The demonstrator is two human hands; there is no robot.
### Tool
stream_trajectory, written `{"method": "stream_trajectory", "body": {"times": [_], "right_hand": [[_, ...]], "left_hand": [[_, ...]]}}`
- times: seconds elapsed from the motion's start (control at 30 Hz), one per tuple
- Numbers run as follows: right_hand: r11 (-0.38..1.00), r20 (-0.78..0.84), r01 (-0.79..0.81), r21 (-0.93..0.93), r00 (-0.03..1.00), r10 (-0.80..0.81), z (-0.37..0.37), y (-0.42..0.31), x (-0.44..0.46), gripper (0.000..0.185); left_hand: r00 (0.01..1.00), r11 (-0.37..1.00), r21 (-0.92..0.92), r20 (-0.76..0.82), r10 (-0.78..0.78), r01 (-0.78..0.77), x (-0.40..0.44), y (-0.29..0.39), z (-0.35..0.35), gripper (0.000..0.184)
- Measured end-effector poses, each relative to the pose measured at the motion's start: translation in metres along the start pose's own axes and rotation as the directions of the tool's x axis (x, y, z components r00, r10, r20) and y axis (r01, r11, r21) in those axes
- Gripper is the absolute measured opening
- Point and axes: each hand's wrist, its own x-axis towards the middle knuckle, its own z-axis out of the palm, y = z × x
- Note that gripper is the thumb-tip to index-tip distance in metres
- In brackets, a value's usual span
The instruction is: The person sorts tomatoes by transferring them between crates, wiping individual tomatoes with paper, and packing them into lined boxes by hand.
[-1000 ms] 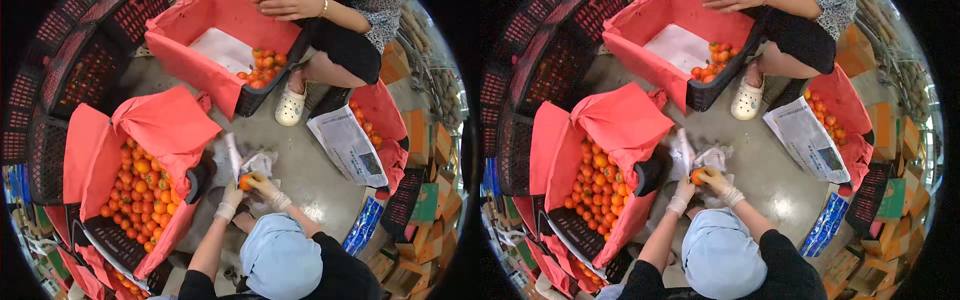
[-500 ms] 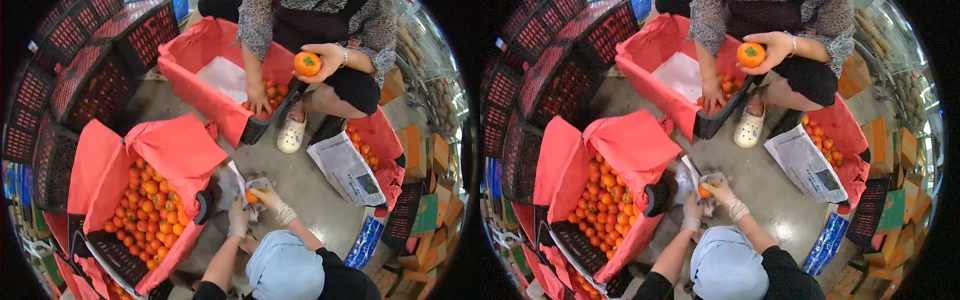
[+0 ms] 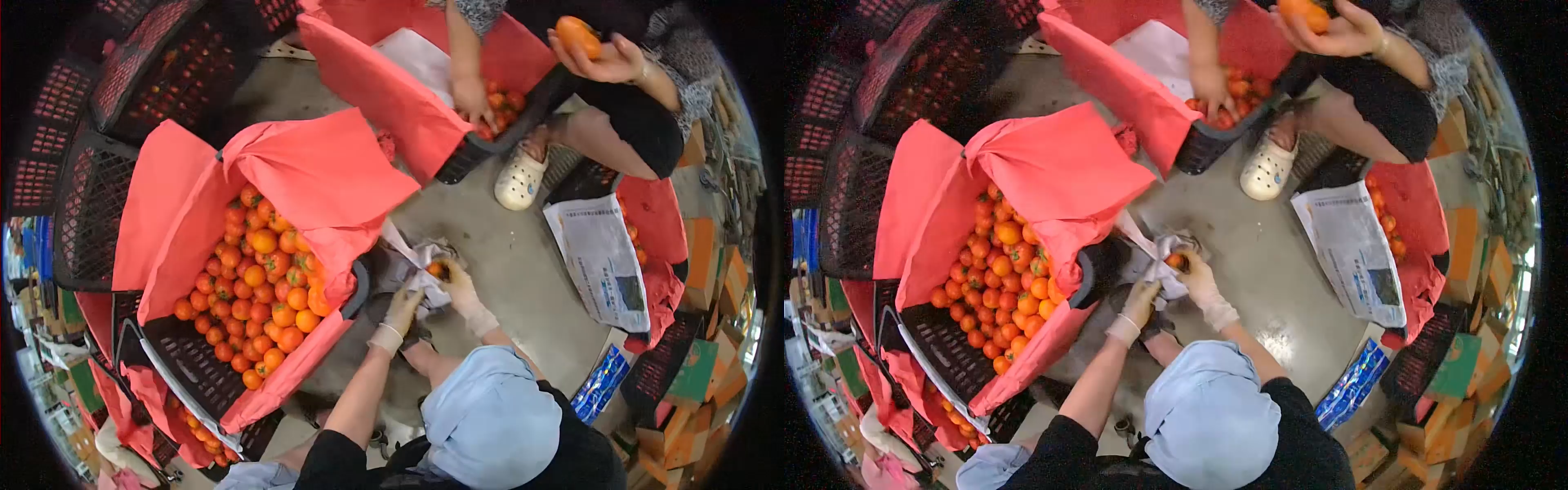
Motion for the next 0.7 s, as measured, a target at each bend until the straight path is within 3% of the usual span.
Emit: {"method": "stream_trajectory", "body": {"times": [0.03,0.07,0.1,0.13,0.17,0.2,0.27,0.3,0.33,0.37,0.43,0.5,0.57,0.63,0.7], "right_hand": [[0.999,0.038,-0.033,0.036,0.999,0.031,-0.004,-0.003,-0.003,0.038],[0.991,0.029,-0.053,0.122,0.998,0.05,-0.001,0.015,-0.005,0.037],[0.992,0.043,-0.043,0.118,0.998,0.038,0.0,0.013,-0.012,0.037],[0.931,0.094,-0.173,0.322,0.984,0.151,-0.003,0.005,-0.021,0.035],[0.812,0.166,-0.298,0.502,0.954,0.248,-0.004,0.0,-0.026,0.034],[0.906,0.159,-0.139,0.401,0.984,0.081,-0.004,0.0,-0.028,0.038],[0.939,0.14,-0.042,0.343,0.99,-0.007,-0.01,-0.038,-0.027,0.041],[0.957,0.118,0.041,0.287,0.99,-0.077,-0.012,-0.052,-0.028,0.044],[0.823,0.145,-0.122,0.555,0.988,0.05,-0.007,-0.053,-0.023,0.05],[0.823,0.137,-0.112,0.557,0.99,0.042,-0.008,-0.054,-0.024,0.05],[0.942,0.128,0.223,0.249,0.957,-0.26,-0.012,-0.061,-0.027,0.051],[0.946,0.174,0.279,0.168,0.936,-0.307,-0.016,-0.07,-0.024,0.053],[0.87,0.177,0.493,-0.024,0.858,-0.481,-0.017,-0.076,-0.026,0.055],[0.879,0.15,0.477,0.01,0.868,-0.473,-0.016,-0.076,-0.032,0.056],[0.896,0.138,0.443,0.042,0.885,-0.444,-0.016,-0.078,-0.036,0.058]], "left_hand": [[0.978,0.931,-0.303,0.012,-0.209,0.203,0.002,0.025,0.001,0.06],[0.979,0.932,-0.308,-0.008,-0.206,0.193,0.005,0.052,-0.007,0.06],[1.0,0.996,0.084,-0.009,-0.018,0.019,0.007,0.08,-0.016,0.066],[0.987,0.873,0.459,0.063,0.151,-0.163,0.009,0.096,-0.021,0.072],[0.986,0.873,0.46,0.05,0.157,-0.162,0.01,0.1,-0.022,0.072],[0.984,0.925,0.339,0.024,0.177,-0.175,0.013,0.105,-0.022,0.073],[0.97,0.966,0.117,-0.051,0.239,-0.232,0.014,0.107,-0.017,0.07],[0.967,0.963,0.119,-0.054,0.248,-0.24,0.012,0.104,-0.012,0.07],[0.991,0.975,-0.184,-0.075,0.109,-0.122,0.01,0.107,-0.01,0.068],[0.998,0.882,-0.47,-0.051,-0.029,0.001,0.009,0.11,-0.008,0.066],[0.993,0.842,-0.539,-0.107,-0.052,-0.014,0.003,0.115,-0.001,0.062],[0.973,0.681,-0.731,-0.131,-0.193,0.037,0.002,0.119,0.001,0.057],[0.983,0.741,-0.672,-0.146,-0.107,-0.019,0.003,0.116,-0.004,0.055],[0.98,0.766,-0.637,-0.08,-0.183,0.091,0.002,0.108,-0.003,0.054],[0.98,0.76,-0.647,-0.109,-0.165,0.056,0.003,0.102,-0.004,0.053]]}}
